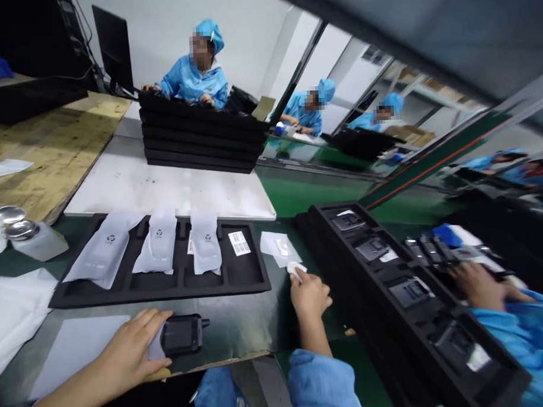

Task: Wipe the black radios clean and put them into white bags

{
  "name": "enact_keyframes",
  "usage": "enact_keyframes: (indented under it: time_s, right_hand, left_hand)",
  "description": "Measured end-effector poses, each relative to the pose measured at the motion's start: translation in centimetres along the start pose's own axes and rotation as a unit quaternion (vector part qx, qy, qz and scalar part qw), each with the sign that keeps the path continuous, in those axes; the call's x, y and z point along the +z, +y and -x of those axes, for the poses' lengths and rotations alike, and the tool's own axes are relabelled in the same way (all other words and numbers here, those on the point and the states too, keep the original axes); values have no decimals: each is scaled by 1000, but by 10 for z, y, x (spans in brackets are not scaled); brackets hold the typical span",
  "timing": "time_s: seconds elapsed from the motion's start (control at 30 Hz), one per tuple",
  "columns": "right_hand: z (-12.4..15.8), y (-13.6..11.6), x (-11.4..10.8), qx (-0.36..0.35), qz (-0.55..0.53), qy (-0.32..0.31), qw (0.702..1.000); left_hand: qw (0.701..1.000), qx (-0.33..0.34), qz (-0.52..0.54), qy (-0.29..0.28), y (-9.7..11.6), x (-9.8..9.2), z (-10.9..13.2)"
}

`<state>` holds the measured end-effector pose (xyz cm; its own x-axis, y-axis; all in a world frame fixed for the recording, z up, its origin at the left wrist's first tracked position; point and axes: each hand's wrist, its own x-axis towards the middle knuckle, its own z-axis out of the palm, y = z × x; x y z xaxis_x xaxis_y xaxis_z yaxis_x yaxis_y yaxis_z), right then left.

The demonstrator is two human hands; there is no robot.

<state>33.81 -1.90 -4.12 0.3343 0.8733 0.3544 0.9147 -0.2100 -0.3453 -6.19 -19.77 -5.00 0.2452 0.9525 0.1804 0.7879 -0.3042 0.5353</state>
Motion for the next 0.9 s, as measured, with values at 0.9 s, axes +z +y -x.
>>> enact_keyframes:
  time_s: [0.9]
  right_hand:
    - [166, -139, -47, -560, -184, -202, 783]
  left_hand:
    - [994, 0, -22, -111, 20, -20, -7]
